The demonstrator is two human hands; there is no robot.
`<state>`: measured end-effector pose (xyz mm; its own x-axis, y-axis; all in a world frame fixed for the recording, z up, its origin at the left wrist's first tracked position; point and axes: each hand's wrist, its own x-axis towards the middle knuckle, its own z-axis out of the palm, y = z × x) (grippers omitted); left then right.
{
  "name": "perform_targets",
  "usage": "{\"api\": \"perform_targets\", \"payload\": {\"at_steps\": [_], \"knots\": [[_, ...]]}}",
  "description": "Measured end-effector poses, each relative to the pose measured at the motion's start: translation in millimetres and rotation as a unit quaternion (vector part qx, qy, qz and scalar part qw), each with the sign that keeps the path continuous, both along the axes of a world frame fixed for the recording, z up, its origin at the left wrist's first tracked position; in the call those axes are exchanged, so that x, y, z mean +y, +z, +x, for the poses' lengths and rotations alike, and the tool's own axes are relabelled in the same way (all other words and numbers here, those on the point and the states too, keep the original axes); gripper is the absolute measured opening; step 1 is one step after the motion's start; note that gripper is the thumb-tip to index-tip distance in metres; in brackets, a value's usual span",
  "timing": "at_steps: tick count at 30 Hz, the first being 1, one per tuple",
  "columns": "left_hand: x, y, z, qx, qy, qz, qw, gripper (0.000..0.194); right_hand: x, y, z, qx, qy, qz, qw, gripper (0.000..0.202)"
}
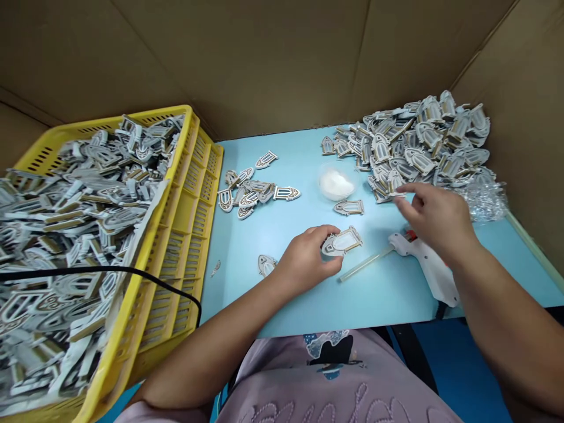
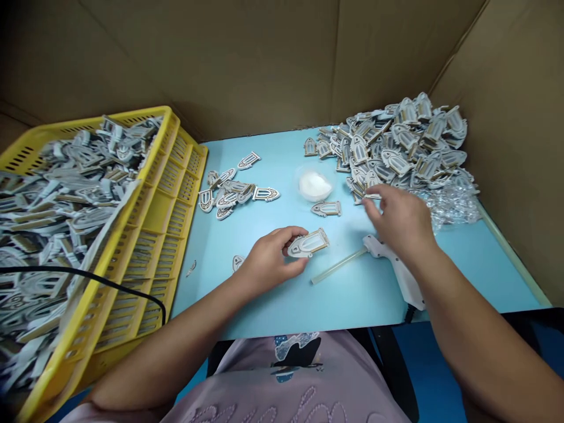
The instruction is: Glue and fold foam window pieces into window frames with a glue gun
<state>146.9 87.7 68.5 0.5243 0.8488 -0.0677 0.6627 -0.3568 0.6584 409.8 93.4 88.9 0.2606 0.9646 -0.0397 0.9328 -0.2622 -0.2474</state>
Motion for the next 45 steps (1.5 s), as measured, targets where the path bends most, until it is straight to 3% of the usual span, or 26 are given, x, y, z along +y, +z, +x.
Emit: {"api": "perform_targets", "payload": {"at_steps": [1, 3, 6, 10, 14, 18, 20, 22, 27, 31, 35, 38, 45], "knots": [[-5.3, 9.2, -9.6, -0.03, -0.004, 0.008, 1.0, 0.046, -12.5, 5.7, -11.9, 0.049, 0.057, 0.004, 0.997, 0.038], [-15.9, 27.2, -27.1, -0.065, -0.026, 0.02, 0.997, 0.046, -35.4, 14.4, -34.3, 0.259, 0.239, 0.006, 0.936, 0.049], [-27.8, 46.9, -47.3, -0.089, -0.037, 0.031, 0.995, 0.047, -56.8, 18.9, -59.7, 0.382, 0.306, -0.057, 0.87, 0.066], [-32.7, 48.6, -60.6, -0.221, -0.025, -0.046, 0.974, 0.049, -63.7, 17.0, -83.3, 0.378, 0.315, -0.021, 0.87, 0.053], [-30.8, 30.9, -61.5, -0.421, 0.005, -0.207, 0.883, 0.052, -64.1, 19.0, -103.4, 0.337, 0.321, 0.041, 0.884, 0.041], [-28.1, 15.5, -62.7, -0.517, 0.052, -0.299, 0.8, 0.054, -65.5, 23.3, -107.8, 0.281, 0.354, 0.043, 0.891, 0.04], [-27.9, 12.1, -64.8, -0.54, 0.065, -0.326, 0.773, 0.055, -66.8, 26.8, -102.6, 0.266, 0.38, 0.04, 0.885, 0.022], [-28.5, 11.3, -66.7, -0.535, 0.075, -0.36, 0.761, 0.061, -68.5, 32.3, -95.6, 0.283, 0.375, 0.055, 0.881, 0.017], [-29.8, 14.5, -66.6, -0.495, 0.081, -0.416, 0.758, 0.077, -71.6, 51.1, -94.9, 0.268, 0.295, 0.17, 0.901, 0.011], [-30.2, 18.6, -65.3, -0.499, 0.052, -0.414, 0.759, 0.068, -70.3, 59.7, -114.1, 0.196, 0.368, 0.199, 0.887, 0.012], [-31.9, 21.7, -65.6, -0.51, 0.025, -0.4, 0.761, 0.054, -70.5, 60.2, -125.3, 0.146, 0.39, 0.201, 0.887, 0.017], [-32.5, 21.8, -66.2, -0.512, 0.027, -0.398, 0.76, 0.054, -71.5, 58.2, -126.7, 0.122, 0.403, 0.192, 0.886, 0.018], [-31.0, 19.8, -67.3, -0.471, 0.024, -0.382, 0.795, 0.056, -65.3, 49.2, -131.6, 0.109, 0.44, 0.196, 0.87, 0.014]]}}
